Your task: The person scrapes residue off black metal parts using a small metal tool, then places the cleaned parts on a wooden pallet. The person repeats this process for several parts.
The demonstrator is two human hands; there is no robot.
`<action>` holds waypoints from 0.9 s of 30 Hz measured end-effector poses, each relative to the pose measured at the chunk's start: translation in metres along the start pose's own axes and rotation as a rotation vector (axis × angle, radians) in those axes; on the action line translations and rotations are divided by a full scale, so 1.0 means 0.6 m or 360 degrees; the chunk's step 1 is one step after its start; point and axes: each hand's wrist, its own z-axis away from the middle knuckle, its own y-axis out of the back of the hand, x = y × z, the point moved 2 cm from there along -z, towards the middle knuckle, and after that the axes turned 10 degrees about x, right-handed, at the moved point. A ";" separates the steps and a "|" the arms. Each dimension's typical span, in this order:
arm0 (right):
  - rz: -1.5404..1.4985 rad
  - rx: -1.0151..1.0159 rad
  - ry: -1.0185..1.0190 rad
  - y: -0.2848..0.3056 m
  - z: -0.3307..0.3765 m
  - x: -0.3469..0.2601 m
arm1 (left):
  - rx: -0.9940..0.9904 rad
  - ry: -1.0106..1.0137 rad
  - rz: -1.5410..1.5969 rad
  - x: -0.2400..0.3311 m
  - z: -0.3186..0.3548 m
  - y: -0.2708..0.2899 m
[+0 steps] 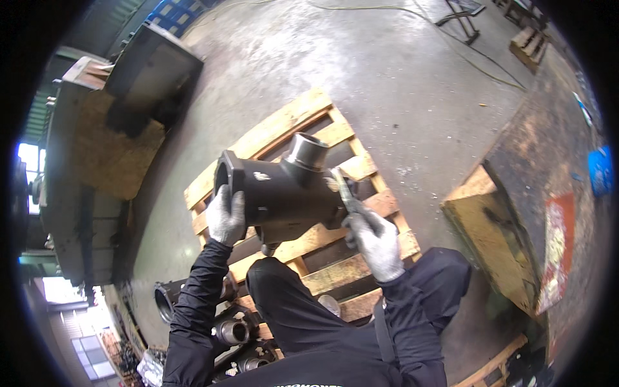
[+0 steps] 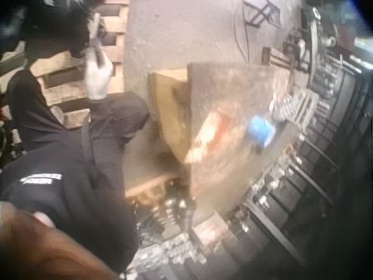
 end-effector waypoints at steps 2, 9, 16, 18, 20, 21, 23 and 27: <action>0.0315 -0.0058 0.0177 -0.075 -0.039 0.040 | -0.0002 -0.0041 -0.0002 0.009 -0.001 0.003; 0.0737 -0.0212 0.0958 -0.196 -0.068 0.065 | 0.0080 -0.0098 0.0057 0.011 0.007 0.008; 0.0858 -0.0227 0.1212 -0.221 -0.059 0.073 | 0.0111 -0.0083 0.0028 0.000 0.015 0.003; 0.0868 -0.0192 0.1197 -0.213 -0.053 0.073 | 0.0096 -0.0086 0.0020 -0.002 0.015 0.003; 0.0906 -0.0177 0.1190 -0.206 -0.051 0.070 | 0.0113 -0.0103 0.0046 -0.002 0.015 0.004; 0.0921 -0.0157 0.1203 -0.205 -0.054 0.069 | 0.0107 -0.0105 0.0048 -0.002 0.014 0.004; 0.0923 -0.0131 0.1255 -0.207 -0.062 0.067 | 0.0103 -0.0113 0.0053 -0.001 0.014 0.004; 0.0958 -0.0142 0.1302 -0.222 -0.076 0.079 | 0.0106 -0.0118 0.0068 0.001 0.012 0.005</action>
